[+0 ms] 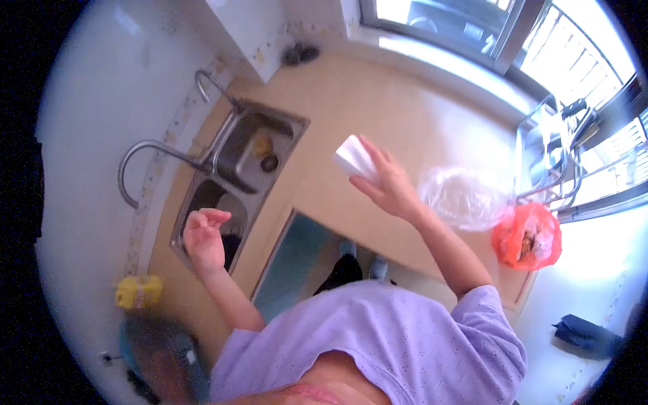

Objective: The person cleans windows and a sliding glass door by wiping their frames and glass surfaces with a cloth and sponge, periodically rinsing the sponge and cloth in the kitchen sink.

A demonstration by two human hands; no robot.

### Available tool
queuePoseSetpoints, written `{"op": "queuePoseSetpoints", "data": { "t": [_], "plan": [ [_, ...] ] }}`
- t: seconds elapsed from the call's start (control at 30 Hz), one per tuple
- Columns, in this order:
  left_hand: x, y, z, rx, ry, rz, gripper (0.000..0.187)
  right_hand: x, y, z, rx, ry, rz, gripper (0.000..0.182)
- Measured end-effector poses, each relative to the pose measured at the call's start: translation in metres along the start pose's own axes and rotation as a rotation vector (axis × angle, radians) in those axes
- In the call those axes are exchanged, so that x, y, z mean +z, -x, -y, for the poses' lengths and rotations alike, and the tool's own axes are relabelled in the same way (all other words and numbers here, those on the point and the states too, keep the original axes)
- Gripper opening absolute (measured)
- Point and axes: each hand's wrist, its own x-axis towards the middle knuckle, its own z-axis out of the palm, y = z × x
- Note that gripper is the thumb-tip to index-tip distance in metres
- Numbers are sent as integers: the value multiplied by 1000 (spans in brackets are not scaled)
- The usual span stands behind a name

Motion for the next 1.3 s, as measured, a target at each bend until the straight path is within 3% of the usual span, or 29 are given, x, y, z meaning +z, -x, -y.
{"op": "queuePoseSetpoints", "data": {
  "t": [0.17, 0.2, 0.23, 0.27, 0.33, 0.37, 0.47, 0.57, 0.67, 0.73, 0.97, 1.03, 1.1, 1.17, 1.23, 1.3],
  "plan": [
    [29, -127, 13, 85, -256, 169, 23, -150, -100, 95, -365, 531, -373, 73],
    [35, -163, 12, 122, -260, 224, 24, -185, -124, 113, -480, 794, -495, 66],
    [39, -194, 8, 144, -277, 277, 25, -211, -141, 150, -497, 871, -571, 66],
    [49, -234, -3, 204, -332, 392, 28, -258, -170, 169, -682, 1129, -669, 62],
    [76, -315, -33, 188, -493, 486, 37, -344, -212, 246, -1002, 1352, -844, 49],
    [88, -358, -43, 255, -625, 515, 47, -377, -223, 297, -1009, 1500, -926, 71],
    [124, -487, -74, 367, -1158, 568, 79, -439, -219, 474, -643, 2155, -1089, 148],
    [174, -587, -106, 609, -1417, 532, 91, -443, -218, 539, -476, 2070, -1079, 127],
    [219, -639, -150, 637, -1388, 274, 94, -428, -239, 533, -317, 1857, -1029, 105],
    [235, -654, -146, 637, -1327, 214, 95, -415, -259, 527, -276, 1760, -1011, 91],
    [277, -702, -59, 844, -1239, 46, 107, -406, -375, 492, -200, 1397, -960, 42],
    [279, -715, -34, 880, -1197, -40, 111, -425, -431, 432, -518, 1763, -1186, 47],
    [277, -724, -16, 959, -1183, -53, 111, -419, -450, 402, -478, 1466, -1077, 49],
    [277, -737, 2, 1082, -1098, -79, 111, -421, -471, 366, -419, 1444, -1118, 46],
    [278, -751, 15, 1250, -940, -126, 109, -435, -494, 327, -578, 1569, -1088, 45],
    [278, -744, 12, 1247, -964, -133, 110, -463, -521, 292, -517, 1566, -1162, 46]
  ]
}}
